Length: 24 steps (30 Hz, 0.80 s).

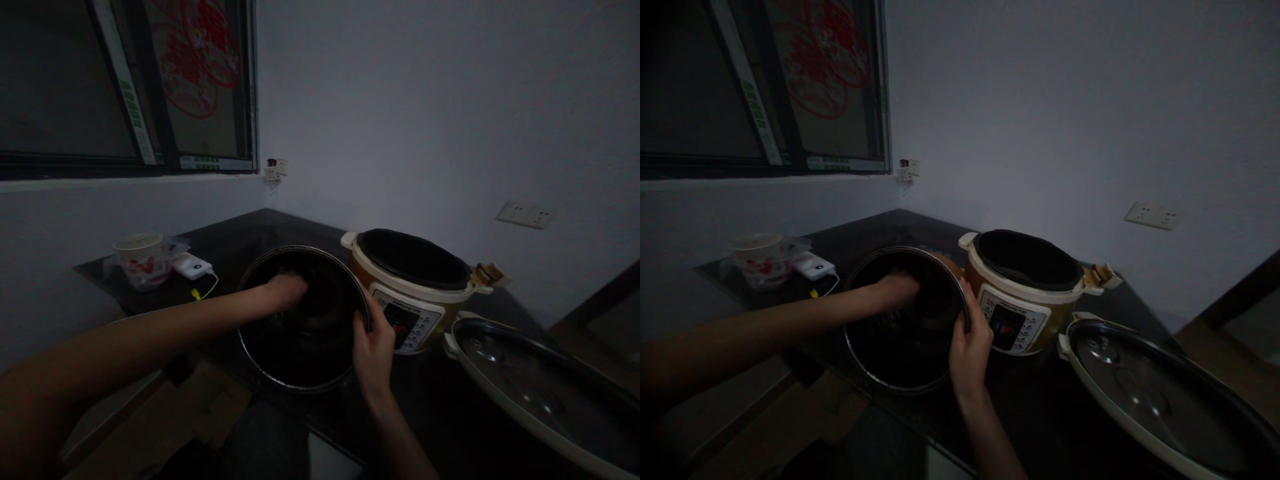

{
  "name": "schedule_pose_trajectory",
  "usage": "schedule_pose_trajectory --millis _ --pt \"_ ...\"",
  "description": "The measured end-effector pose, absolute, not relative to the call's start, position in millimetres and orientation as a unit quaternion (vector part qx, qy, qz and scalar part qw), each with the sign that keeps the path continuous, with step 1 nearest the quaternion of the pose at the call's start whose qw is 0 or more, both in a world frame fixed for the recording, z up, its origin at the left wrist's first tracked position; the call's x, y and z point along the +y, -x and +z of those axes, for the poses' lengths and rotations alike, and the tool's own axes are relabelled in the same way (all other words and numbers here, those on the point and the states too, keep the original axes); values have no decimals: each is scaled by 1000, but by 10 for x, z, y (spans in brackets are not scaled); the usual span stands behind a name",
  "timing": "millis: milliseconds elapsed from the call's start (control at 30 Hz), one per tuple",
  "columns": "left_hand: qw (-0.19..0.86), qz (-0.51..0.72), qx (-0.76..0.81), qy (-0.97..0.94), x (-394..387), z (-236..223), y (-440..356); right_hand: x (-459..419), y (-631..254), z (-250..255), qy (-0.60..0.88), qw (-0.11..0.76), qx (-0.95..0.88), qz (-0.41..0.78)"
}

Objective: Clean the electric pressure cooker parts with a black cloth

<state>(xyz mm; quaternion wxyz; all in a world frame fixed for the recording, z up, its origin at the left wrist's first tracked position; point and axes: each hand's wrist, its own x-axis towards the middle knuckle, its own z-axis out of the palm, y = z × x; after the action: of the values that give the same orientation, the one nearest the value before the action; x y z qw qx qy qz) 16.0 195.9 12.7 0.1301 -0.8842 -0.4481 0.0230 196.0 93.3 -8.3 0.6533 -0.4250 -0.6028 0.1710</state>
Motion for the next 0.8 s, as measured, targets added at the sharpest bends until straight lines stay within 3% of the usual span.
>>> schedule_pose_trajectory --millis 133,300,600,800 --pt "108 90 -414 899 1684 -49 -53 927 -1961 -88 433 651 -601 164" --pt "92 88 -354 926 1450 -179 -234 920 -1943 -77 425 646 -614 160" --pt "114 -25 -425 898 1907 210 -406 926 -1988 -92 444 652 -594 159" --pt "105 32 -433 895 1681 95 -254 941 -2004 -88 441 664 -571 199"
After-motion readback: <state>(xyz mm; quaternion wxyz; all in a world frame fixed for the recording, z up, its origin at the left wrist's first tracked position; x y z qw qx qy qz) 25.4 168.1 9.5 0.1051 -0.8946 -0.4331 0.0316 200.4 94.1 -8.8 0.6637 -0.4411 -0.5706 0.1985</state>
